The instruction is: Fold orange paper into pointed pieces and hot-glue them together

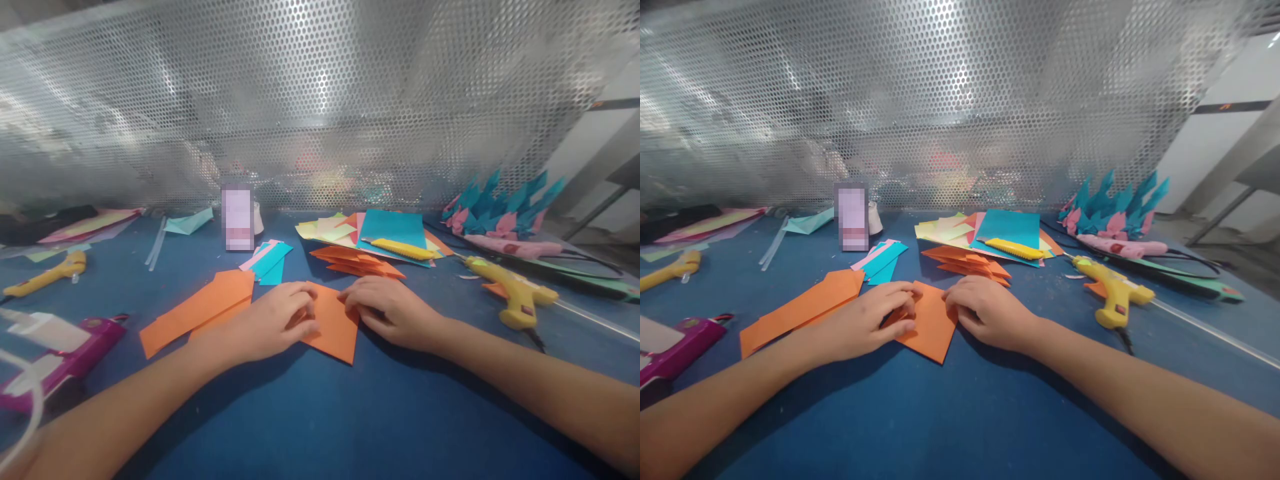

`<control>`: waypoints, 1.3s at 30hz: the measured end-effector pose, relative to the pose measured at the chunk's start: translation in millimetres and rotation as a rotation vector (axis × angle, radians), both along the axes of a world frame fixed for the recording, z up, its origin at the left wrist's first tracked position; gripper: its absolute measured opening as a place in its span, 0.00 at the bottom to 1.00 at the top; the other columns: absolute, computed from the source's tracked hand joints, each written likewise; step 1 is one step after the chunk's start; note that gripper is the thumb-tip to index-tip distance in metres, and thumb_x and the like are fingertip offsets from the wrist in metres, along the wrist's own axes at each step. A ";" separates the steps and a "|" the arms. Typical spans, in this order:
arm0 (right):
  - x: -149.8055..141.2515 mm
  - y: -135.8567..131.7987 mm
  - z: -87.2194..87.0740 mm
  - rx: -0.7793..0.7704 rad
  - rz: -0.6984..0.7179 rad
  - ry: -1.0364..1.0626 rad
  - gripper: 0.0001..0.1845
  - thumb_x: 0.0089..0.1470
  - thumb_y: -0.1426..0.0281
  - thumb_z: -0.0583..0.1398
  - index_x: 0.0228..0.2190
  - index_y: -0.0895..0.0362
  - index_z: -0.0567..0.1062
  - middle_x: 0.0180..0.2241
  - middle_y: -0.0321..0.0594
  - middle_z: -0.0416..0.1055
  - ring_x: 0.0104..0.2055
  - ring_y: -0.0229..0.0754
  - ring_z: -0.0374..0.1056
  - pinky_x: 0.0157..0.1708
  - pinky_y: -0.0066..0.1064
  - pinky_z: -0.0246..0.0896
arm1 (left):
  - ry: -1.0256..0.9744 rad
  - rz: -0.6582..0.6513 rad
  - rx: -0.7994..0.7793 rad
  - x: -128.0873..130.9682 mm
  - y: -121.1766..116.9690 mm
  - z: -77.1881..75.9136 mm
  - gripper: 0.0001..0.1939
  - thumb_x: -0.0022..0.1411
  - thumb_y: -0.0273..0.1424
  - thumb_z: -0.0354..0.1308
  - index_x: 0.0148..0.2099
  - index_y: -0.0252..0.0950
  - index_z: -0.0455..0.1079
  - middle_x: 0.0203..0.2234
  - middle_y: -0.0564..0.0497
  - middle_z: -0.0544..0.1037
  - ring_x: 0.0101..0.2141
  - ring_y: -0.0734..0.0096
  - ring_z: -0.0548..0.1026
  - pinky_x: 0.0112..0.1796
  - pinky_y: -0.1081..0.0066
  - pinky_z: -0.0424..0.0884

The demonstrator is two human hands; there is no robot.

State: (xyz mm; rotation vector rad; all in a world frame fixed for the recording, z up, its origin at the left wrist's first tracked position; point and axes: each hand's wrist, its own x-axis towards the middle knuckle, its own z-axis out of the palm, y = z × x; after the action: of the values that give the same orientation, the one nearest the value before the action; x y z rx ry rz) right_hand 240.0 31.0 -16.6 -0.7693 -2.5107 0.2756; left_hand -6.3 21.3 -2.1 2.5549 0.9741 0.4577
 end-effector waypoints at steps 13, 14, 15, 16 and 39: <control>-11.2 1.1 -1.7 0.051 -0.021 -0.286 0.24 0.52 0.80 0.49 0.52 0.65 0.65 0.41 0.51 0.71 0.40 0.48 0.60 0.43 0.41 0.60 | 0.275 0.094 0.166 7.9 2.6 -10.0 0.32 0.63 0.45 0.51 0.62 0.29 0.58 0.59 0.38 0.62 0.58 0.50 0.57 0.56 0.56 0.54; -12.1 1.4 -0.9 0.054 -0.011 -0.299 0.24 0.51 0.80 0.49 0.51 0.66 0.65 0.42 0.52 0.71 0.40 0.48 0.60 0.43 0.42 0.59 | 0.285 0.099 0.142 7.0 1.5 -9.6 0.34 0.63 0.47 0.50 0.63 0.30 0.55 0.61 0.38 0.59 0.60 0.50 0.54 0.57 0.55 0.53; -12.9 1.5 0.1 0.050 -0.008 -0.305 0.23 0.51 0.80 0.49 0.50 0.66 0.66 0.43 0.52 0.70 0.40 0.48 0.60 0.43 0.42 0.59 | 0.299 0.105 0.117 6.2 0.5 -9.2 0.36 0.63 0.49 0.49 0.64 0.31 0.53 0.62 0.39 0.56 0.62 0.50 0.52 0.58 0.54 0.51; -13.3 1.3 1.2 0.041 -0.011 -0.305 0.22 0.51 0.80 0.49 0.49 0.65 0.66 0.43 0.52 0.70 0.40 0.48 0.60 0.43 0.41 0.59 | 0.318 0.109 0.090 5.5 -0.6 -8.7 0.37 0.63 0.51 0.47 0.65 0.32 0.50 0.63 0.40 0.53 0.63 0.50 0.49 0.58 0.53 0.49; -10.3 -20.6 9.8 -0.080 -0.144 -0.306 0.25 0.47 0.49 0.60 0.37 0.56 0.66 0.42 0.46 0.62 0.44 0.52 0.57 0.47 0.49 0.53 | 0.380 0.227 0.015 29.1 -15.1 -14.8 0.53 0.51 0.55 0.50 0.67 0.19 0.42 0.65 0.34 0.39 0.64 0.48 0.35 0.62 0.53 0.33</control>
State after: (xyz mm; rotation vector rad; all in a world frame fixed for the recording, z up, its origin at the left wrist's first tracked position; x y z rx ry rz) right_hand 229.7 10.5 -6.7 -1.0907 -2.7222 0.2228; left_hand 22.9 6.2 -17.0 2.6084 1.4056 0.0327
